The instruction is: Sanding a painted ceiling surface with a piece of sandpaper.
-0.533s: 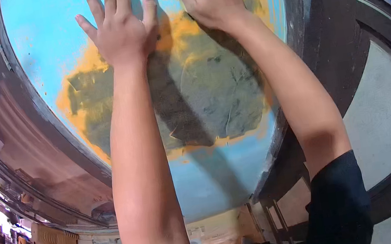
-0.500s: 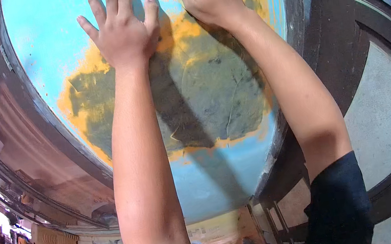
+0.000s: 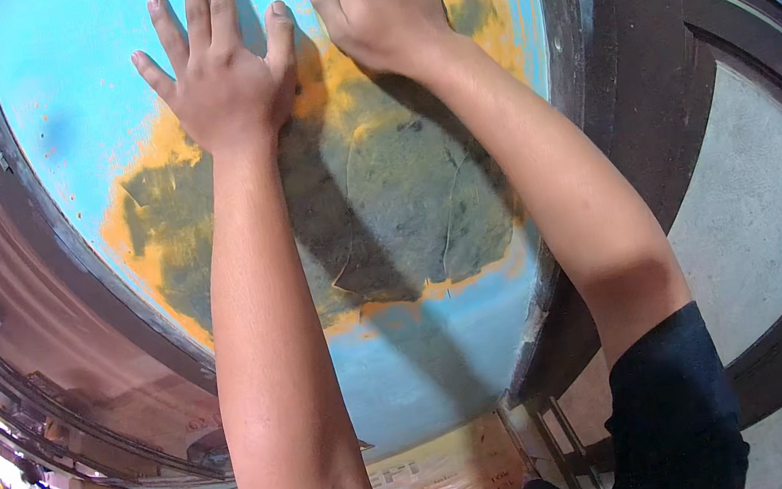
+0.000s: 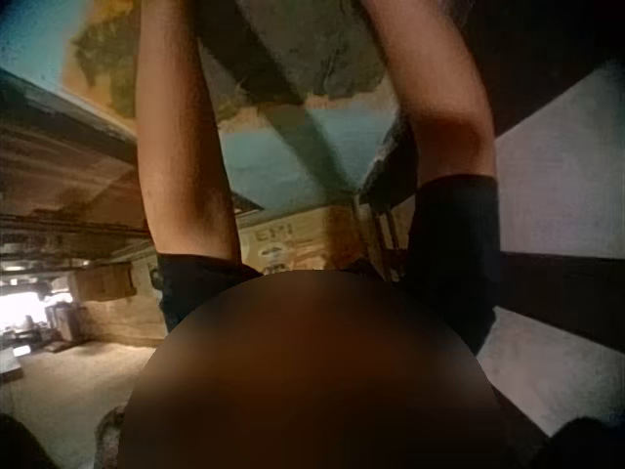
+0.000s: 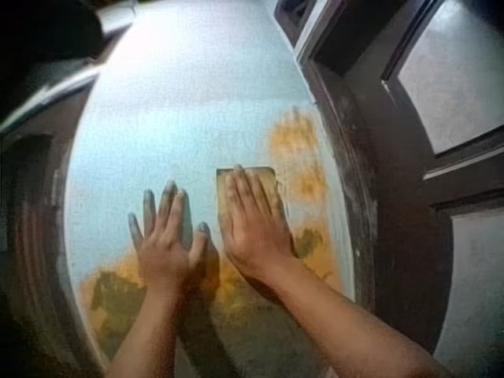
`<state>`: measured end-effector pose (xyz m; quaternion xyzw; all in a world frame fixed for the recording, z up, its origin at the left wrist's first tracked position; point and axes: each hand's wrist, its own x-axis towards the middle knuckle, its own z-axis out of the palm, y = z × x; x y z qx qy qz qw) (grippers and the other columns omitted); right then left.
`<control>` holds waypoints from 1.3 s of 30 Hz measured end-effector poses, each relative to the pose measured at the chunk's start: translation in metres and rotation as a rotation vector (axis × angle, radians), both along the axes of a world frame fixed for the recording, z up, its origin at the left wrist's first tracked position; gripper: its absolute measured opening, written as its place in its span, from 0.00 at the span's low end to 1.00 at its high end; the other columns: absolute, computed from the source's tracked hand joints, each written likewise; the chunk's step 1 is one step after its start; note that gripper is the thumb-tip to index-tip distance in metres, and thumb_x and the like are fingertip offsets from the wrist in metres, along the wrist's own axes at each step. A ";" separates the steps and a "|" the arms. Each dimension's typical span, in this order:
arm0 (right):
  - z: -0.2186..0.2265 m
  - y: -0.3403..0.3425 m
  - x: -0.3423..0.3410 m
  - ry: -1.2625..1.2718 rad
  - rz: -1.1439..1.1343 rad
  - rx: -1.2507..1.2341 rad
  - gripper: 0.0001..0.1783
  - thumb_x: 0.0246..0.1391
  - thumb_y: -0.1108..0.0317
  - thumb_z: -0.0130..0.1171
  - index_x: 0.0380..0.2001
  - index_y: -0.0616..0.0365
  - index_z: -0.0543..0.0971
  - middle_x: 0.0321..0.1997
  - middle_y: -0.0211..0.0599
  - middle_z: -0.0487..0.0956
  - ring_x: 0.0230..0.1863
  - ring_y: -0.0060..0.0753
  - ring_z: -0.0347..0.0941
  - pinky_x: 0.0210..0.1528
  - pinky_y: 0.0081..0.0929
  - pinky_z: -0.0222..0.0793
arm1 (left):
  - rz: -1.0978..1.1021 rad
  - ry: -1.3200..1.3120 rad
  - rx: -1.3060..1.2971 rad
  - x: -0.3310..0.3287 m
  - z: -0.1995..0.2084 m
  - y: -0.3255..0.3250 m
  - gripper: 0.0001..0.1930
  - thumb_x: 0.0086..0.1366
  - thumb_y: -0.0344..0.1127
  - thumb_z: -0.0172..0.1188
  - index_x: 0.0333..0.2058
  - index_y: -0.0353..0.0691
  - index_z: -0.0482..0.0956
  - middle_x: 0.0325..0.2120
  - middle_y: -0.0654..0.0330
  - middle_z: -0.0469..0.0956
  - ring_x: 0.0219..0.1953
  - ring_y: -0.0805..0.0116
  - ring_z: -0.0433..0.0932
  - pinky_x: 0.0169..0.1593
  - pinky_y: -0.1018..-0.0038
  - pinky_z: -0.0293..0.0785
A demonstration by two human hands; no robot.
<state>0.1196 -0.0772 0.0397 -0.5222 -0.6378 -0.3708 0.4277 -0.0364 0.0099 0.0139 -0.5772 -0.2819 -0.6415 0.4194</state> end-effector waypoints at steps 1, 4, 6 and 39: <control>0.000 0.005 0.003 0.001 -0.005 0.000 0.38 0.74 0.50 0.34 0.79 0.60 0.48 0.85 0.43 0.43 0.84 0.45 0.37 0.82 0.53 0.31 | -0.005 0.001 0.000 0.003 0.000 -0.001 0.35 0.70 0.66 0.49 0.71 0.61 0.66 0.75 0.73 0.59 0.78 0.54 0.52 0.75 0.38 0.40; -0.011 0.029 0.009 -0.122 -0.187 0.229 0.37 0.75 0.51 0.34 0.78 0.60 0.49 0.85 0.42 0.43 0.84 0.44 0.37 0.81 0.53 0.31 | -0.026 0.003 0.025 0.008 -0.001 -0.002 0.34 0.70 0.64 0.51 0.71 0.60 0.66 0.74 0.72 0.61 0.77 0.53 0.53 0.74 0.38 0.42; -0.033 0.027 0.003 -0.134 -0.192 0.202 0.37 0.75 0.51 0.35 0.78 0.60 0.49 0.85 0.42 0.44 0.84 0.44 0.37 0.81 0.53 0.31 | -0.018 0.003 0.021 0.003 0.000 0.000 0.34 0.70 0.64 0.51 0.71 0.60 0.67 0.74 0.72 0.61 0.77 0.53 0.54 0.74 0.38 0.42; -0.026 0.002 0.093 -0.146 -0.023 0.172 0.36 0.74 0.52 0.37 0.78 0.58 0.52 0.84 0.41 0.47 0.83 0.44 0.41 0.82 0.48 0.33 | 0.161 0.033 -0.239 0.099 0.017 -0.039 0.29 0.76 0.47 0.46 0.73 0.52 0.64 0.77 0.69 0.55 0.79 0.54 0.47 0.76 0.38 0.33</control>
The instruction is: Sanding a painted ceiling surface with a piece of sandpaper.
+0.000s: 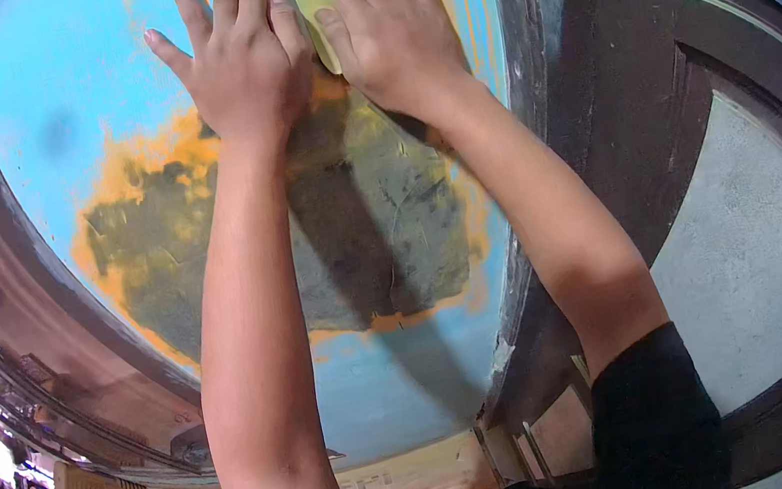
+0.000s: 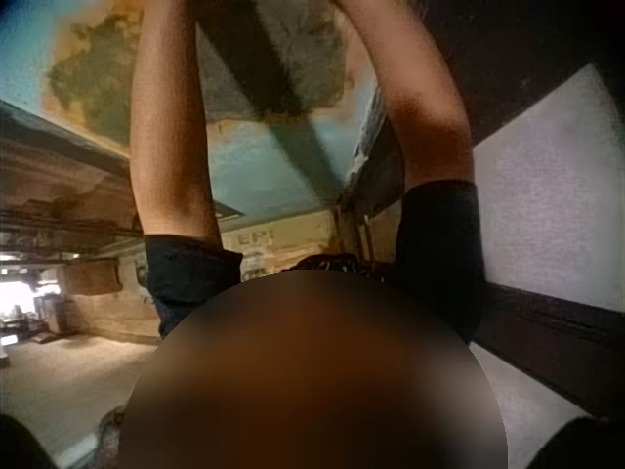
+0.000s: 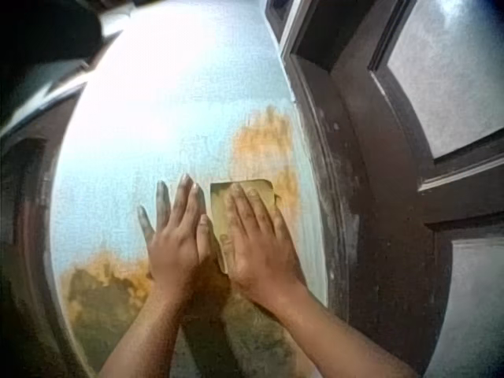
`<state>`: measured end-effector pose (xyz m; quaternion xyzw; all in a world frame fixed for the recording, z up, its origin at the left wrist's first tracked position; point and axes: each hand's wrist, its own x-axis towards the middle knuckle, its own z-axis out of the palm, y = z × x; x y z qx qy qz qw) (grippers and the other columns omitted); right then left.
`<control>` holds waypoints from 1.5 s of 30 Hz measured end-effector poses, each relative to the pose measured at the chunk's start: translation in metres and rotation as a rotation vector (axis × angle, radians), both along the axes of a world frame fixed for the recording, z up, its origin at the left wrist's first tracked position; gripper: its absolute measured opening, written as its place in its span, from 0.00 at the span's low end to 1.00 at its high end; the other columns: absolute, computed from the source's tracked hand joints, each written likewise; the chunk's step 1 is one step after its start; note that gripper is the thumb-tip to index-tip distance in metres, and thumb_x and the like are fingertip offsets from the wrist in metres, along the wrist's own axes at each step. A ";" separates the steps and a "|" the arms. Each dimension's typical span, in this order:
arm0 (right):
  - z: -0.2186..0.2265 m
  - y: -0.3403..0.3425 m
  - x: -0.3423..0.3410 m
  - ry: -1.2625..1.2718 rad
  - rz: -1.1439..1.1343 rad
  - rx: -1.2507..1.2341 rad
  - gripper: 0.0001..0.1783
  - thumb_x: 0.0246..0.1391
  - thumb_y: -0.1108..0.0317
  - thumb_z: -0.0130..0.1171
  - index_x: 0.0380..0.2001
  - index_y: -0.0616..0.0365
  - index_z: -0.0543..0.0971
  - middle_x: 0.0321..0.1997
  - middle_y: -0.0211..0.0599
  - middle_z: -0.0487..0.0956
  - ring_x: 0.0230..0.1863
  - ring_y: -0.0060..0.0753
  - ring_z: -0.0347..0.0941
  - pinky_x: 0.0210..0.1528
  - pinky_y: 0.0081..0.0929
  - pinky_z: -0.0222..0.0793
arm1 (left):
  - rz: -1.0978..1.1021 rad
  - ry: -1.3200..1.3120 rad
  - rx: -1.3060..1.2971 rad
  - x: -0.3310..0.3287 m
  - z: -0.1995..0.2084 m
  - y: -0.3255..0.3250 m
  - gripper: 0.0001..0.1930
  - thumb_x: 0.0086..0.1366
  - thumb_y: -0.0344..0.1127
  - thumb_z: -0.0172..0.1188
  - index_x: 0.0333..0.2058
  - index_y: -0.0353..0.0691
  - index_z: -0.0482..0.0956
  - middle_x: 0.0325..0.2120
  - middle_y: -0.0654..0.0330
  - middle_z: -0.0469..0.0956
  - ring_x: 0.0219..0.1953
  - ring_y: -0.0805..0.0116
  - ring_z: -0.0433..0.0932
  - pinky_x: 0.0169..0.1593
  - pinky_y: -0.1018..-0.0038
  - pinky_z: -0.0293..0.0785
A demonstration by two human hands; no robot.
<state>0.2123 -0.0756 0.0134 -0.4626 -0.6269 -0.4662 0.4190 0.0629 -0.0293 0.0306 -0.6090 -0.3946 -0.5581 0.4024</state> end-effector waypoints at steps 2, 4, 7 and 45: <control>-0.013 0.002 0.009 -0.054 -0.143 0.064 0.36 0.74 0.53 0.38 0.78 0.58 0.52 0.84 0.41 0.48 0.83 0.45 0.42 0.82 0.48 0.34 | -0.012 -0.007 -0.030 0.002 0.000 -0.013 0.28 0.75 0.46 0.47 0.72 0.52 0.66 0.76 0.69 0.56 0.79 0.54 0.47 0.77 0.40 0.35; -0.018 0.001 0.019 -0.074 -0.041 0.028 0.36 0.74 0.53 0.37 0.78 0.59 0.53 0.84 0.43 0.48 0.83 0.45 0.41 0.82 0.48 0.34 | -0.018 -0.014 -0.059 0.001 -0.003 -0.006 0.28 0.75 0.45 0.48 0.71 0.53 0.67 0.76 0.68 0.58 0.79 0.54 0.48 0.77 0.41 0.36; -0.002 0.001 0.013 -0.068 0.003 0.005 0.36 0.73 0.54 0.38 0.77 0.62 0.53 0.84 0.45 0.48 0.83 0.45 0.41 0.82 0.48 0.33 | -0.195 0.052 0.301 -0.008 -0.007 0.022 0.26 0.75 0.49 0.44 0.70 0.59 0.70 0.74 0.72 0.62 0.77 0.47 0.52 0.72 0.30 0.37; 0.029 0.006 0.039 0.017 -0.082 0.119 0.37 0.74 0.54 0.39 0.78 0.61 0.50 0.84 0.44 0.46 0.84 0.47 0.39 0.82 0.49 0.33 | -0.170 0.108 0.292 0.002 -0.009 0.016 0.25 0.75 0.47 0.46 0.69 0.64 0.71 0.73 0.72 0.64 0.76 0.50 0.55 0.74 0.38 0.43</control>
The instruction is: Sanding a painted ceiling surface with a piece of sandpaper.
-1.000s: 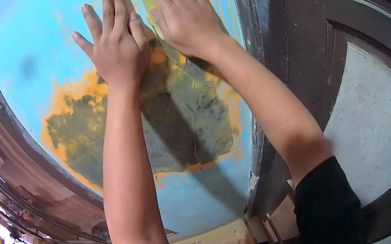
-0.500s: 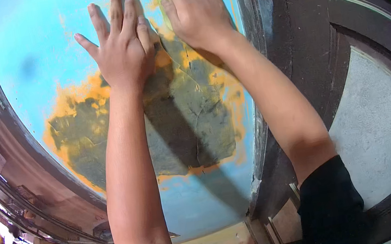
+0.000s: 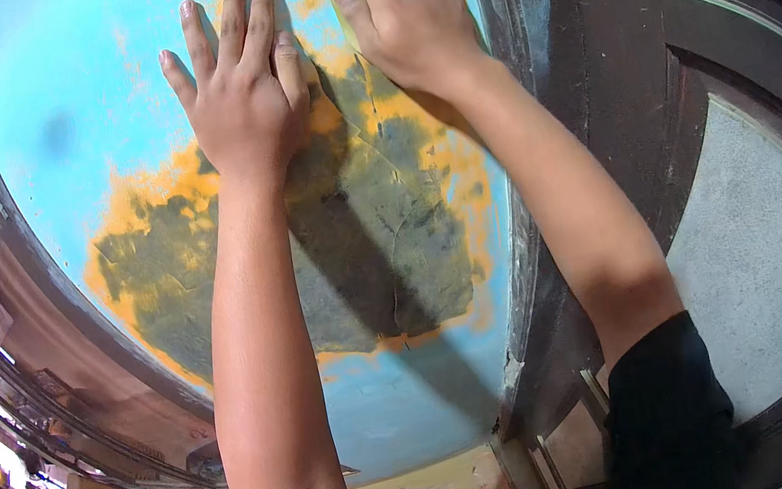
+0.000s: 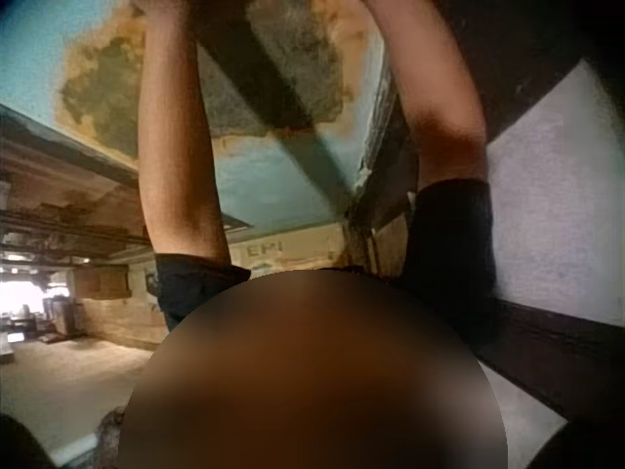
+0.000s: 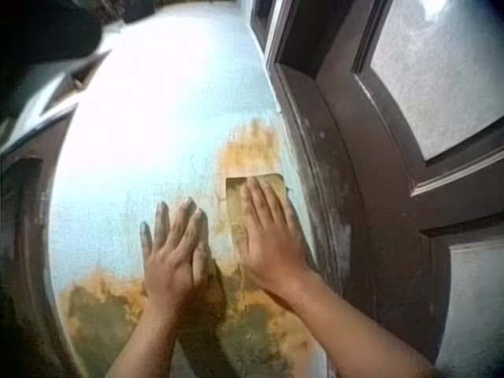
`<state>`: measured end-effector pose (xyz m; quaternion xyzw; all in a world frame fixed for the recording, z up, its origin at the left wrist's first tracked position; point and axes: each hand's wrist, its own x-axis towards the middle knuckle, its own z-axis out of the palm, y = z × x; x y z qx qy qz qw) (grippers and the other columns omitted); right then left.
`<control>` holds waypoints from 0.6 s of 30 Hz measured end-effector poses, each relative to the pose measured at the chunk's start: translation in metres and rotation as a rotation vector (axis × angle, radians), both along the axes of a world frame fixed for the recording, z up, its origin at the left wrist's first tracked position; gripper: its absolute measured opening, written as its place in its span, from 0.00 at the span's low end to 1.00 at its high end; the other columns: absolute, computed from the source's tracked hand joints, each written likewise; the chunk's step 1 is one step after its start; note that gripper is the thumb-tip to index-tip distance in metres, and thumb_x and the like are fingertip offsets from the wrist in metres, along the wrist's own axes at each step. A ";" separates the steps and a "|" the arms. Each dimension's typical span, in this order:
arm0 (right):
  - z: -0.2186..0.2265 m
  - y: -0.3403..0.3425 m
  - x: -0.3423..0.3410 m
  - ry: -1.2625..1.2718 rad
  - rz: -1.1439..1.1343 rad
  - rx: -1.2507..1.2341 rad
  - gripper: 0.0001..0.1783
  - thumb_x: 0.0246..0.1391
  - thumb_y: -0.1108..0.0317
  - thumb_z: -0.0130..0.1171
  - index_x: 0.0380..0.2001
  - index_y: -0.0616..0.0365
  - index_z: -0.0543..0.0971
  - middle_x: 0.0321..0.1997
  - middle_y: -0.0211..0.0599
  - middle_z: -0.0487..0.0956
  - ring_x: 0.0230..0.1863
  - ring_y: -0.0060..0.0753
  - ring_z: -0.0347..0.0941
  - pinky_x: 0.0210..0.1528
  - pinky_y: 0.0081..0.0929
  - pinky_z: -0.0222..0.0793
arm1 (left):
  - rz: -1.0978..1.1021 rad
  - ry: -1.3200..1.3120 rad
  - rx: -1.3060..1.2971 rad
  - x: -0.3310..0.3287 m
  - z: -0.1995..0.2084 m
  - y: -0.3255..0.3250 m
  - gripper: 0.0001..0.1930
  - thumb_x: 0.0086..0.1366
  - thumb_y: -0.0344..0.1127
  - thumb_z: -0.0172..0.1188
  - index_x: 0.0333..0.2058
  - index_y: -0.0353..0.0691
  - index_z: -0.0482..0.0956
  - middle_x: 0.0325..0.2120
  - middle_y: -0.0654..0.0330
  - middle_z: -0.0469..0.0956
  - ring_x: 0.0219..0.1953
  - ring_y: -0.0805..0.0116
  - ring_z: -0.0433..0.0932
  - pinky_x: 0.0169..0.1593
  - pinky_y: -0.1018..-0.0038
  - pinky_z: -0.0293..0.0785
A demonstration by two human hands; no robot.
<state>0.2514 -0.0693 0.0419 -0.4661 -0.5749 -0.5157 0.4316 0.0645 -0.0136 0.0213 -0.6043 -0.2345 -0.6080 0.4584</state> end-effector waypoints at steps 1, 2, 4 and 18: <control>-0.009 0.001 0.000 0.002 0.005 -0.004 0.37 0.74 0.54 0.39 0.78 0.61 0.50 0.84 0.44 0.46 0.84 0.47 0.39 0.82 0.49 0.33 | 0.005 0.002 -0.004 -0.002 0.001 0.000 0.25 0.75 0.47 0.46 0.69 0.64 0.71 0.73 0.72 0.64 0.76 0.50 0.55 0.74 0.38 0.43; -0.022 -0.001 -0.002 0.004 0.038 0.011 0.37 0.73 0.54 0.39 0.78 0.61 0.50 0.84 0.45 0.47 0.83 0.48 0.39 0.81 0.50 0.33 | -0.007 0.009 0.019 -0.003 0.001 0.003 0.25 0.75 0.47 0.46 0.68 0.64 0.72 0.73 0.72 0.64 0.76 0.51 0.56 0.74 0.38 0.44; -0.041 -0.002 -0.003 0.001 0.114 0.051 0.37 0.73 0.53 0.39 0.78 0.61 0.52 0.83 0.46 0.48 0.83 0.50 0.41 0.81 0.51 0.35 | -0.026 0.019 0.058 -0.005 0.003 0.007 0.24 0.74 0.47 0.47 0.68 0.63 0.72 0.72 0.71 0.65 0.76 0.51 0.57 0.74 0.39 0.44; -0.028 -0.011 0.005 0.029 0.036 -0.110 0.39 0.74 0.51 0.39 0.79 0.58 0.47 0.84 0.43 0.44 0.84 0.47 0.37 0.82 0.48 0.32 | -0.049 0.022 0.059 -0.009 0.002 0.005 0.25 0.74 0.47 0.47 0.67 0.63 0.73 0.71 0.71 0.66 0.76 0.50 0.57 0.74 0.38 0.44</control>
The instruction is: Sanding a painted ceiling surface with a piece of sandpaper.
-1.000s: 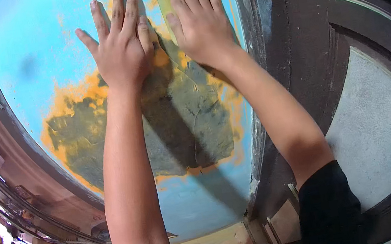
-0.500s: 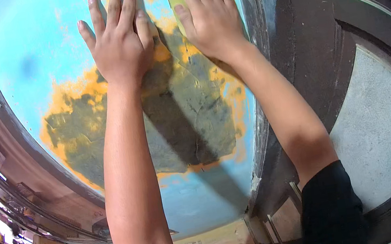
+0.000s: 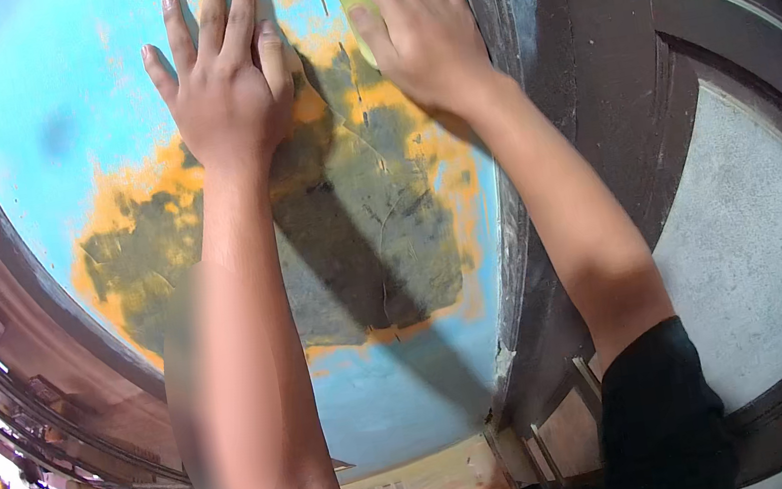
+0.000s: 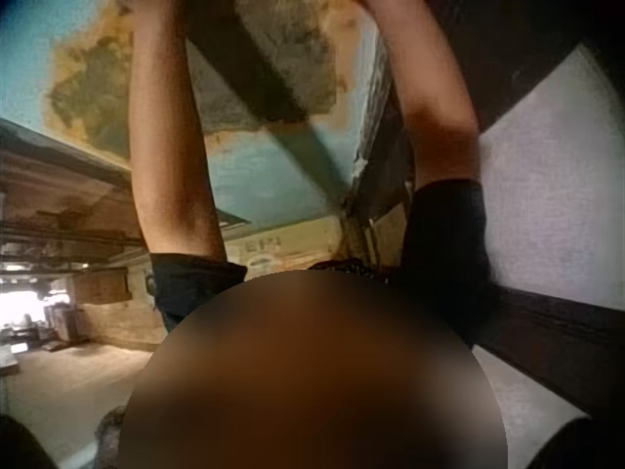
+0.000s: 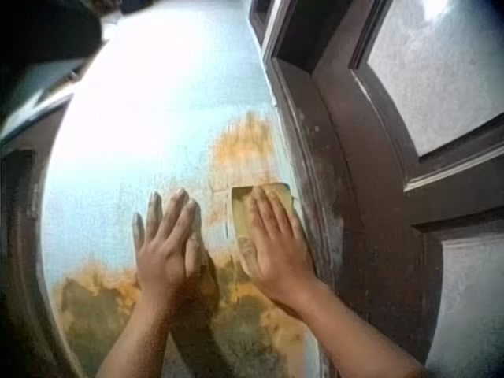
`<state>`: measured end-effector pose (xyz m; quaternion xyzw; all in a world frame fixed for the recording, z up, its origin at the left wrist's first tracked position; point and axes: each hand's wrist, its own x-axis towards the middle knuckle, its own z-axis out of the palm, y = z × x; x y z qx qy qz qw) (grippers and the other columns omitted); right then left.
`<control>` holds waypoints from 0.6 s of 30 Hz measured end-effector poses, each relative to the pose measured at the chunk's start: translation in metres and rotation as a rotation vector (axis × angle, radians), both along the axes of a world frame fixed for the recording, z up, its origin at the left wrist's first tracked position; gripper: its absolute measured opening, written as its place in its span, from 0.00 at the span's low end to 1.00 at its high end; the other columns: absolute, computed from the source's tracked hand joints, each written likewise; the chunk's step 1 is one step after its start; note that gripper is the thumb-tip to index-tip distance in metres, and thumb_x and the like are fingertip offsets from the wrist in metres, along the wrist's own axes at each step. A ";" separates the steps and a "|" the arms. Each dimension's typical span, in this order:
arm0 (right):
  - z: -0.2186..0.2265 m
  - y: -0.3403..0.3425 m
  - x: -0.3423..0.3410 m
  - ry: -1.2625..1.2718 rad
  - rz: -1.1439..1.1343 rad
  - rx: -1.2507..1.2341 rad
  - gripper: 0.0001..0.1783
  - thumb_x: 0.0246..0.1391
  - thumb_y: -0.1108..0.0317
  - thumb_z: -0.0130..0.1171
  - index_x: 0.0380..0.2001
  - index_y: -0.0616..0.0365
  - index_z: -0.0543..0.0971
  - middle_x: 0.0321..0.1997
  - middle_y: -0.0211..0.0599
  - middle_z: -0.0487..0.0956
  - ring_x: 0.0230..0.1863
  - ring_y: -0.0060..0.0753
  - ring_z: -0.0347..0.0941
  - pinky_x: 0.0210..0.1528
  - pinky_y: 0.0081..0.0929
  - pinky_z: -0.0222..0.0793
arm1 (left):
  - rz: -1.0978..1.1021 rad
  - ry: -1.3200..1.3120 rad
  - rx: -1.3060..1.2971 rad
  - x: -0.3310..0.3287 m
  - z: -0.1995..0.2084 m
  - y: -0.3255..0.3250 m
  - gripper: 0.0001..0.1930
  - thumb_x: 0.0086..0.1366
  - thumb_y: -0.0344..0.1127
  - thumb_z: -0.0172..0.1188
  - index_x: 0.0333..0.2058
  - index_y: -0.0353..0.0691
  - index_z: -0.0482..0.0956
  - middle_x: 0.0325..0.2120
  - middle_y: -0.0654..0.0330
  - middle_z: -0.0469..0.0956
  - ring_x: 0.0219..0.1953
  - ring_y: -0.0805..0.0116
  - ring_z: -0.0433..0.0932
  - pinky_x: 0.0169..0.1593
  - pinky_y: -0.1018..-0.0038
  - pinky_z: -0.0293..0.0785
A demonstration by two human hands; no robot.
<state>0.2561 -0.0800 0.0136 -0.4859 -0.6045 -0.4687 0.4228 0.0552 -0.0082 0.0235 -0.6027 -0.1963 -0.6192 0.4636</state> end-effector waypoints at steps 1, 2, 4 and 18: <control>-0.011 -0.002 0.001 0.008 0.029 -0.024 0.39 0.74 0.50 0.39 0.79 0.58 0.47 0.84 0.43 0.44 0.84 0.48 0.37 0.82 0.49 0.32 | 0.001 -0.001 -0.013 0.000 -0.001 0.000 0.25 0.74 0.46 0.47 0.67 0.63 0.73 0.71 0.71 0.67 0.76 0.50 0.57 0.74 0.38 0.44; -0.019 0.000 0.003 -0.026 0.054 0.030 0.39 0.74 0.49 0.38 0.79 0.59 0.48 0.84 0.44 0.45 0.84 0.48 0.37 0.81 0.50 0.32 | 0.009 -0.009 -0.010 0.001 0.000 0.001 0.25 0.74 0.46 0.48 0.67 0.64 0.73 0.71 0.71 0.66 0.75 0.50 0.58 0.74 0.38 0.44; -0.016 -0.002 0.007 -0.020 0.056 0.010 0.39 0.75 0.49 0.38 0.79 0.59 0.48 0.84 0.44 0.45 0.84 0.48 0.37 0.81 0.50 0.32 | -0.012 -0.014 0.013 0.005 0.000 0.001 0.25 0.73 0.46 0.48 0.67 0.64 0.73 0.71 0.72 0.67 0.75 0.51 0.58 0.74 0.39 0.44; -0.014 -0.011 0.003 0.001 0.024 -0.065 0.41 0.72 0.51 0.42 0.79 0.62 0.45 0.84 0.48 0.42 0.84 0.51 0.32 0.82 0.51 0.30 | -0.026 -0.022 0.002 0.005 0.000 -0.004 0.24 0.73 0.46 0.50 0.66 0.63 0.74 0.70 0.72 0.68 0.75 0.52 0.59 0.74 0.40 0.45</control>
